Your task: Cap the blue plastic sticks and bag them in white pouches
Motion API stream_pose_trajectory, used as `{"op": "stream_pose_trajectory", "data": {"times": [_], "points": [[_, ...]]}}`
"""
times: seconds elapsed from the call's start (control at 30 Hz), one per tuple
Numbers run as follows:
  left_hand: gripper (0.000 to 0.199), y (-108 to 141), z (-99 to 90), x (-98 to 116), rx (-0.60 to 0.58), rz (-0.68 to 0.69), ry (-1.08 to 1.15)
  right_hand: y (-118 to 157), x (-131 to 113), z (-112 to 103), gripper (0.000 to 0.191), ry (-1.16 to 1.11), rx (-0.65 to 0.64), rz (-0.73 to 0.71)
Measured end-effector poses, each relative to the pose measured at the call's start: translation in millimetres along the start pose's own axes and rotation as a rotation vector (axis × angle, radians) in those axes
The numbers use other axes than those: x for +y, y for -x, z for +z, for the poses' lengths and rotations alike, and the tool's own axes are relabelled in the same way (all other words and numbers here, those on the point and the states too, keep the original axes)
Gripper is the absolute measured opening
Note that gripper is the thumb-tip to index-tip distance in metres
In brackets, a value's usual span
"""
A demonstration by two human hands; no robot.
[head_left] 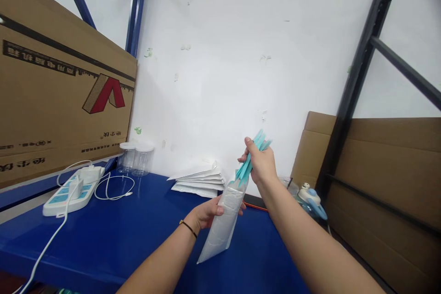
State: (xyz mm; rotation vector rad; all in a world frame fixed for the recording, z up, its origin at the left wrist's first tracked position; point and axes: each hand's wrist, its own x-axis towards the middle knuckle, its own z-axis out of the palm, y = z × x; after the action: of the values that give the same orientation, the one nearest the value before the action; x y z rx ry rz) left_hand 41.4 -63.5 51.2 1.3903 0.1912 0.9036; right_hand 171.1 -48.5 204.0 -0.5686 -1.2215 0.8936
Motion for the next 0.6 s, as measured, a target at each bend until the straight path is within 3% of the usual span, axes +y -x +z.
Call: {"op": "stream_pose_trajectory", "data": {"times": [0.13, 0.3, 0.47, 0.6], "points": [[0.078, -3.0, 0.2, -6.4, 0.013, 0.015, 0.046, 13.1, 3.7, 0.6, 0.036, 0.116, -0.081, -0.076], [0.073, -3.8, -4.1, -13.4, -0.023, 0.008, 0.134, 28.5, 15.6, -8.4, 0.038, 0.252, -0.225, -0.021], [0.074, -5.3, -3.1, -16.8, -0.019, 0.046, 0.207, 39.0, 29.1, -18.6, 0.033, 0.172, -0.366, 0.041], [0.073, -3.6, -0.6, -17.3, 0.023, 0.037, 0.226, 42.6, 33.1, -21.7, 0.034, 0.157, -0.398, 0.091]]}}
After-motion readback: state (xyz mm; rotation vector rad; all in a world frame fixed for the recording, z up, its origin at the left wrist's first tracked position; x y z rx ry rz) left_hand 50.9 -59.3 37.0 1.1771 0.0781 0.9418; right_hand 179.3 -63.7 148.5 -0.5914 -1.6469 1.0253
